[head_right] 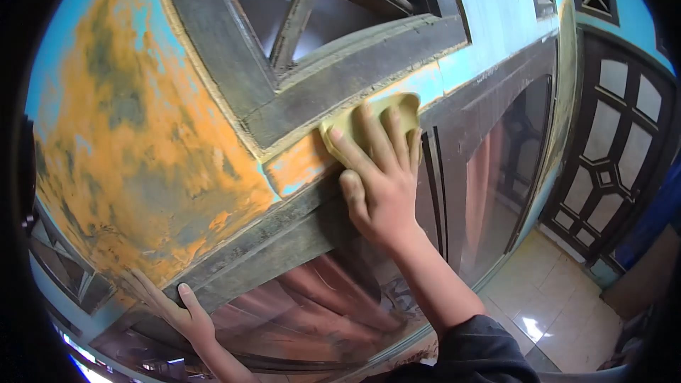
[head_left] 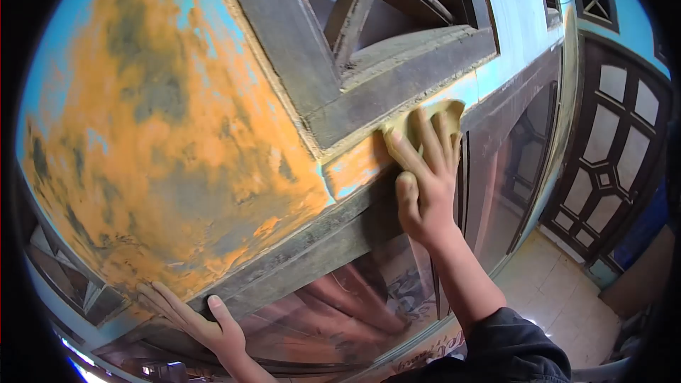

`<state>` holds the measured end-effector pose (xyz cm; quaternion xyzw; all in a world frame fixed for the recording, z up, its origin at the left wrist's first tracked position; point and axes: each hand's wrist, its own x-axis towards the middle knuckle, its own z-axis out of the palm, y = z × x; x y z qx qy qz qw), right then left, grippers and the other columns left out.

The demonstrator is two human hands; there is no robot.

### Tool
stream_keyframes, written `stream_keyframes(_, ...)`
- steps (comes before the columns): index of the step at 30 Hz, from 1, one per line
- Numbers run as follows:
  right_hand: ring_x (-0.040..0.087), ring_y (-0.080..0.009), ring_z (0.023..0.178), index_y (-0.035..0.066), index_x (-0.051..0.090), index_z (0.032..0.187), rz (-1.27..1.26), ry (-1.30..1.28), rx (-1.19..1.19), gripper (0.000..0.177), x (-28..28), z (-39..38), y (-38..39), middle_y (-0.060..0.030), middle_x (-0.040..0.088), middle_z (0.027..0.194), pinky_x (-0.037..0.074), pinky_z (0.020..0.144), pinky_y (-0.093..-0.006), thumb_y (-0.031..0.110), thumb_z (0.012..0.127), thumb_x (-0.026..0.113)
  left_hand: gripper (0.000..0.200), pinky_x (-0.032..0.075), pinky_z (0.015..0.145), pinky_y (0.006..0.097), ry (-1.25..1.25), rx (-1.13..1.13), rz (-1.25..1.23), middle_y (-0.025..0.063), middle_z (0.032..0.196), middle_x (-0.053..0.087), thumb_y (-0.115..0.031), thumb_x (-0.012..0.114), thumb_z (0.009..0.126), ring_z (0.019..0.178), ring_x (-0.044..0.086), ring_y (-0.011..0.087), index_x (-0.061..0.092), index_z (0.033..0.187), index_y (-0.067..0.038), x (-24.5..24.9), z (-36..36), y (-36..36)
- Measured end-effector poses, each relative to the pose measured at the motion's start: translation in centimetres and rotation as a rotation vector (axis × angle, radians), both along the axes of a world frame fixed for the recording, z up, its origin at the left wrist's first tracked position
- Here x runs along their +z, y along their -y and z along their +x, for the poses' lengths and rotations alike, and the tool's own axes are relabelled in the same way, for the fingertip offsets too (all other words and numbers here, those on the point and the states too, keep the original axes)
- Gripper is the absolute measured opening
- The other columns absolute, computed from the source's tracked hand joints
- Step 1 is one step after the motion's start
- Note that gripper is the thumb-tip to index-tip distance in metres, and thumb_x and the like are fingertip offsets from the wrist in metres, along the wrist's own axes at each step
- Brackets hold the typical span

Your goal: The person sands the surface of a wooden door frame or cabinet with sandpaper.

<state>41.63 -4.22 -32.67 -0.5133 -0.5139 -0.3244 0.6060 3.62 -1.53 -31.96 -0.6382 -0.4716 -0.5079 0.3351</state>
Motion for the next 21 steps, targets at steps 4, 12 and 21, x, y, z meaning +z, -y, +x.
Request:
stream_keyframes(4, 0.033, -0.0431, 0.151, 0.032, 0.059, 0.147, -0.106, 0.248, 0.043, 0.049, -0.9, -3.8, 0.2, -0.0106, 0.044, 0.162, 0.014, 0.122, -0.0646, 0.046, 0.1, 0.056, 0.076, 0.001, 0.123, 0.0649, -0.223, -0.065, -0.013, 0.0236, 0.17, 0.018, -0.046, 0.045, 0.1, 0.158, 0.009, 0.0462, 0.03, 0.163, -0.005, 2.4, 3.6, 1.3)
stream_keyframes(12, 0.035, -0.0447, 0.149, 0.025, 0.061, 0.146, 0.089, -0.061, -0.034, 0.05, 0.5, -0.6, -0.6, -0.0142, 0.045, 0.16, 0.015, 0.119, -0.0696, 0.03, 0.096, 0.06, 0.078, -0.007, 0.116, 0.0748, -0.41, -0.093, -0.086, 0.0256, 0.17, 0.02, -0.061, 0.035, 0.102, 0.157, 0.007, 0.05, 0.041, 0.158, -0.008, 1.9, 8.4, 1.5)
stream_keyframes(21, 0.034, -0.0419, 0.15, 0.031, 0.058, 0.148, 0.014, -0.013, -0.068, 0.053, 1.2, 1.1, 0.0, -0.0101, 0.044, 0.161, 0.016, 0.121, -0.0691, 0.032, 0.095, 0.064, 0.071, -0.006, 0.116, 0.0749, -0.326, -0.098, -0.048, 0.0285, 0.168, 0.023, -0.058, 0.037, 0.102, 0.156, 0.008, 0.052, 0.051, 0.152, -0.009, 1.3, 9.3, 1.0)
